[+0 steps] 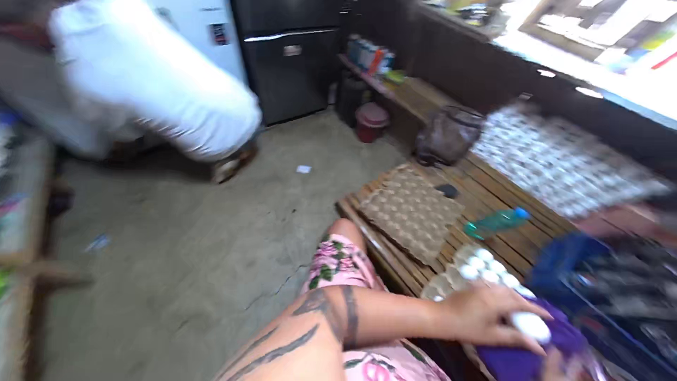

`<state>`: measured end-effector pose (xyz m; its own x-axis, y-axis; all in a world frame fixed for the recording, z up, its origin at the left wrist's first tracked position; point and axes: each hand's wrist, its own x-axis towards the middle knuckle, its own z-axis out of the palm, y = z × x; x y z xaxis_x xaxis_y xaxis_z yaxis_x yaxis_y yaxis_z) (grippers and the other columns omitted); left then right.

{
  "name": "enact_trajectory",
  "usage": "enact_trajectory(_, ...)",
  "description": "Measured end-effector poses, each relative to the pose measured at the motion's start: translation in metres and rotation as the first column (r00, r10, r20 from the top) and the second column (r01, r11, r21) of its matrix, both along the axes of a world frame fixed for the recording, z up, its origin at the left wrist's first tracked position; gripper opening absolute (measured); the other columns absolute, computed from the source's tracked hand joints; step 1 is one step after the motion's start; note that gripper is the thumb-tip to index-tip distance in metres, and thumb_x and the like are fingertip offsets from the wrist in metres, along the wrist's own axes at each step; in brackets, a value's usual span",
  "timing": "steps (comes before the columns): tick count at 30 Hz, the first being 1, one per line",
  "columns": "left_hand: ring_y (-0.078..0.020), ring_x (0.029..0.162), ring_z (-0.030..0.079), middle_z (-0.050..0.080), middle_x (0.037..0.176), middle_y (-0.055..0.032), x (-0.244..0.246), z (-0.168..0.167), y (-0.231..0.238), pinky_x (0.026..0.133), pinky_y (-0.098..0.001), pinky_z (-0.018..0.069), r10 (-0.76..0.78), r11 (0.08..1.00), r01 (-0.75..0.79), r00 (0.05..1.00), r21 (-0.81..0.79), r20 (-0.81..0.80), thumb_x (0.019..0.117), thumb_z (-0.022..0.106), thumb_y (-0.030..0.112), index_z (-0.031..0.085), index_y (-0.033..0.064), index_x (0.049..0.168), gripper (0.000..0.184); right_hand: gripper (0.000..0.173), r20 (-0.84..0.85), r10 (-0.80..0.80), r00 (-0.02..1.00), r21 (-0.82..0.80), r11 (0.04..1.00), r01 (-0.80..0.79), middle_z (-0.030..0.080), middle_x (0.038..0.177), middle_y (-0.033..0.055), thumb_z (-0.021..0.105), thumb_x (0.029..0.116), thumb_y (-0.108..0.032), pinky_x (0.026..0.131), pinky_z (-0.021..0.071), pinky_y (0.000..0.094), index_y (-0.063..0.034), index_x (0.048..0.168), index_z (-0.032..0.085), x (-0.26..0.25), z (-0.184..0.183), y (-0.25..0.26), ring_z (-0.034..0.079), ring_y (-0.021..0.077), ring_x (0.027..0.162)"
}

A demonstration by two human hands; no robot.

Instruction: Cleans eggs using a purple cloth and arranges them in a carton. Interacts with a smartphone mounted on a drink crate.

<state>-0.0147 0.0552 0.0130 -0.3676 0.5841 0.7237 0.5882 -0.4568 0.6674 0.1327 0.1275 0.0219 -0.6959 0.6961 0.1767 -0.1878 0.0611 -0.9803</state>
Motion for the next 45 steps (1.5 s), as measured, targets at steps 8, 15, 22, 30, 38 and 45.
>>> enact_trajectory(8, -0.0096, 0.089, 0.066, 0.067, 0.102, -0.0104, 0.023, -0.021, 0.015, 0.083, -0.0307, 0.0576, -0.064, 0.962, 0.138, 0.953, -0.234, 0.298, 0.1059, 0.05, 0.033, 0.056, -0.0058, 0.119, 0.041, 0.034, -0.145, -0.152, 0.978, 0.349, 0.917, 0.194, 0.059, 0.135, 0.0043, 0.056, 0.1036, -0.027, 0.106, 0.0489, 0.0248, -0.0045, 0.129, 0.056, -0.014, -0.027, 0.026, 0.056, 0.0031, 0.124)
enact_trajectory(15, -0.0124, 0.093, 0.068, 0.066, 0.103, -0.0071, 0.032, -0.018, 0.04, 0.082, -0.0335, 0.0592, 0.094, 0.908, 0.253, 0.655, -0.335, 0.75, 0.1088, 0.038, 0.033, 0.044, 0.0008, 0.13, 0.039, 0.031, -0.254, -0.158, 0.954, 0.496, 0.826, 0.268, 0.054, 0.142, 0.0138, 0.058, 0.1025, -0.039, 0.111, 0.0458, 0.0403, -0.0155, 0.122, 0.061, -0.022, -0.067, 0.04, 0.05, 0.0216, 0.135)
enact_trajectory(22, -0.0068, 0.077, 0.063, 0.06, 0.088, -0.0007, 0.053, -0.036, 0.069, 0.071, -0.026, 0.056, -0.054, 0.878, 0.325, 0.798, -0.353, 0.601, 0.1056, 0.045, 0.022, 0.047, 0.0044, 0.11, 0.018, 0.042, -0.122, -0.157, 0.98, -0.217, 0.968, 0.128, 0.063, 0.123, 0.0103, 0.053, 0.1026, -0.023, 0.097, 0.0535, 0.0265, 0.004, 0.135, 0.05, 0.005, -0.053, 0.075, 0.063, 0.007, 0.11)
enact_trajectory(30, -0.0057, 0.098, 0.062, 0.058, 0.108, -0.0065, 0.055, -0.024, 0.116, 0.089, -0.0262, 0.0546, 0.032, 0.89, 0.186, 0.885, -0.416, 0.464, 0.1104, 0.026, 0.033, 0.045, -0.0028, 0.122, 0.042, 0.035, -0.32, -0.283, 0.904, 0.287, 0.881, 0.377, 0.047, 0.146, 0.022, 0.054, 0.1046, -0.035, 0.116, 0.0392, 0.0398, -0.0071, 0.125, 0.057, 0.001, -0.08, 0.082, 0.043, 0.0244, 0.141)
enact_trajectory(38, -0.0056, 0.085, 0.063, 0.063, 0.094, -0.0076, 0.062, -0.038, 0.108, 0.08, -0.0267, 0.0562, -0.133, 0.89, 0.093, 0.989, -0.447, -0.06, 0.1092, 0.032, 0.044, 0.055, -0.0033, 0.11, 0.053, 0.042, -0.175, -0.232, 0.957, -0.58, 0.809, 0.091, 0.066, 0.116, 0.0082, 0.05, 0.1038, -0.027, 0.09, 0.0576, 0.0302, -0.0028, 0.137, 0.048, 0.027, -0.042, 0.105, 0.067, 0.0105, 0.101)
enact_trajectory(45, -0.0048, 0.094, 0.059, 0.056, 0.102, -0.0072, 0.059, -0.026, 0.114, 0.087, -0.0232, 0.0526, 0.05, 0.889, 0.116, 0.937, -0.444, 0.346, 0.1088, 0.029, 0.029, 0.048, -0.0054, 0.115, 0.039, 0.044, -0.297, -0.277, 0.914, 0.104, 0.942, 0.319, 0.048, 0.141, 0.0255, 0.054, 0.1038, -0.031, 0.114, 0.0407, 0.0347, 0.005, 0.13, 0.054, 0.004, -0.081, 0.074, 0.045, 0.0213, 0.137)
